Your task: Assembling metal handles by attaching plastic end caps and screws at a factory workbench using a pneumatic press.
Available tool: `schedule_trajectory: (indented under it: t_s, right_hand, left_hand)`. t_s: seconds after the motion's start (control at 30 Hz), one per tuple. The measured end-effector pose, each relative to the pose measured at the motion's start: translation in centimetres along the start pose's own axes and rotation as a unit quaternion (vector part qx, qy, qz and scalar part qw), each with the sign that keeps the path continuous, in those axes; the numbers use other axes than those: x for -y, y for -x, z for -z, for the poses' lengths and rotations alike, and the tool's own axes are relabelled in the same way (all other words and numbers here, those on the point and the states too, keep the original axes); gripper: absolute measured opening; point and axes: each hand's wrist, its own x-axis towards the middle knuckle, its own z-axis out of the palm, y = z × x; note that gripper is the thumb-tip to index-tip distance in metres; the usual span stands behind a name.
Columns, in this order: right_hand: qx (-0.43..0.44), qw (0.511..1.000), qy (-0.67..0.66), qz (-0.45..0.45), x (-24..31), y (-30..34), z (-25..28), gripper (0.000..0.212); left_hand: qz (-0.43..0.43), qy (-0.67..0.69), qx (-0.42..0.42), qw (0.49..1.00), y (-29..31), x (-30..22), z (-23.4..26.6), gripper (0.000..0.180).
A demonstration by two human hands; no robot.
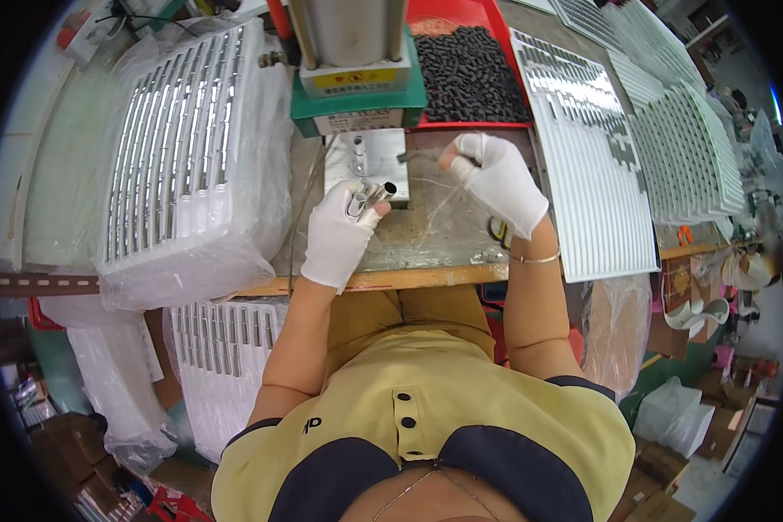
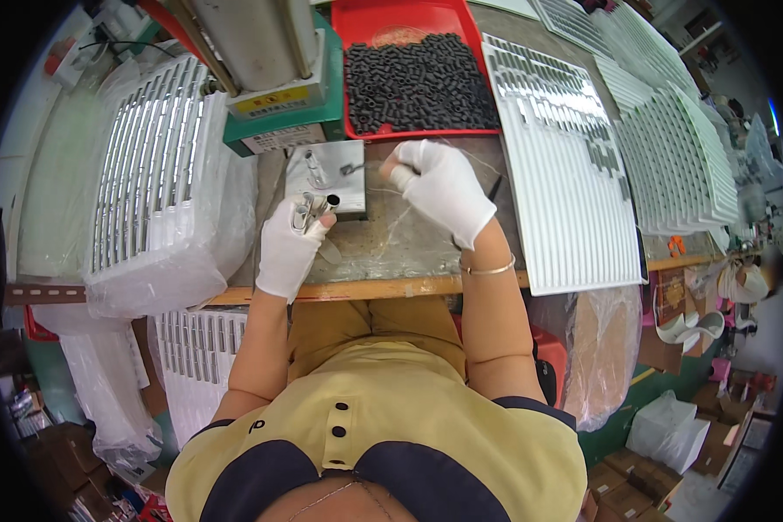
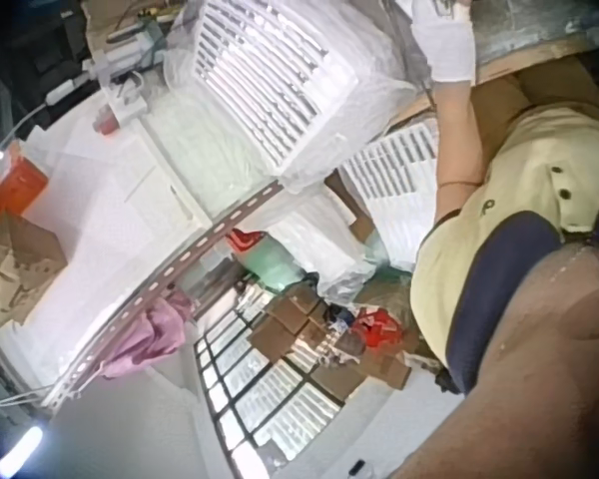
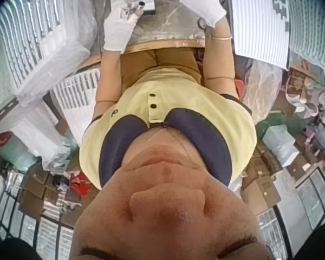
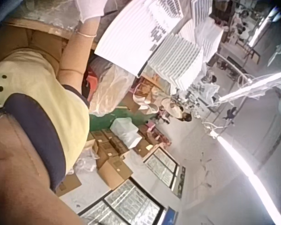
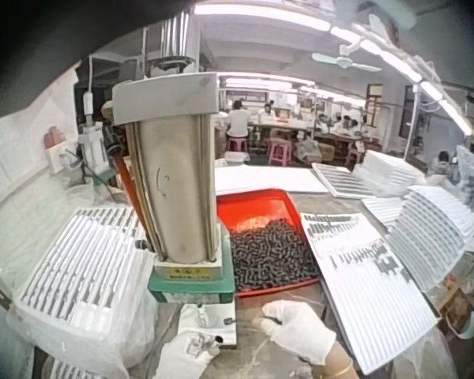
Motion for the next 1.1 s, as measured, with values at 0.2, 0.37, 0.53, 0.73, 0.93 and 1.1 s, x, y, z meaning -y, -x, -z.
schedule_trajectory:
  t_s: [0.2, 0.37, 0.53, 0.73, 0.93, 1.1]
  right_hand:
    - [-0.010, 0.987, 0.140, 0.074, 1.3, 3.5, 1.5, 0.015]
    - [-0.024, 0.970, 0.202, 0.132, 0.9, 4.1, 2.1, 0.012]
    - [0.090, 0.954, 0.273, 0.081, 1.7, 3.2, 3.1, 0.015]
    - [-0.135, 0.952, 0.224, -0.157, -7.6, -6.6, 10.3, 0.031]
    - [-0.139, 0.894, 0.342, -0.252, -16.5, -10.0, 11.8, 0.041]
    - [-0.104, 0.937, 0.242, -0.231, -10.7, -8.1, 11.7, 0.029]
  left_hand:
    - [-0.024, 0.005, 0.013, 1.000, -0.1, 0.3, -2.4, 0.026]
    - [-0.075, -0.016, 0.008, 0.997, 0.0, 0.1, -4.0, 0.025]
    - [-0.160, -0.070, 0.003, 0.985, 0.0, 1.7, -4.5, 0.025]
    - [0.076, 0.109, 0.054, 0.990, 0.6, 2.2, -4.1, 0.023]
    - [0.115, 0.117, 0.059, 0.985, 0.7, 1.4, -3.4, 0.022]
    - [0.132, 0.129, 0.044, 0.982, 0.2, 0.5, -3.1, 0.022]
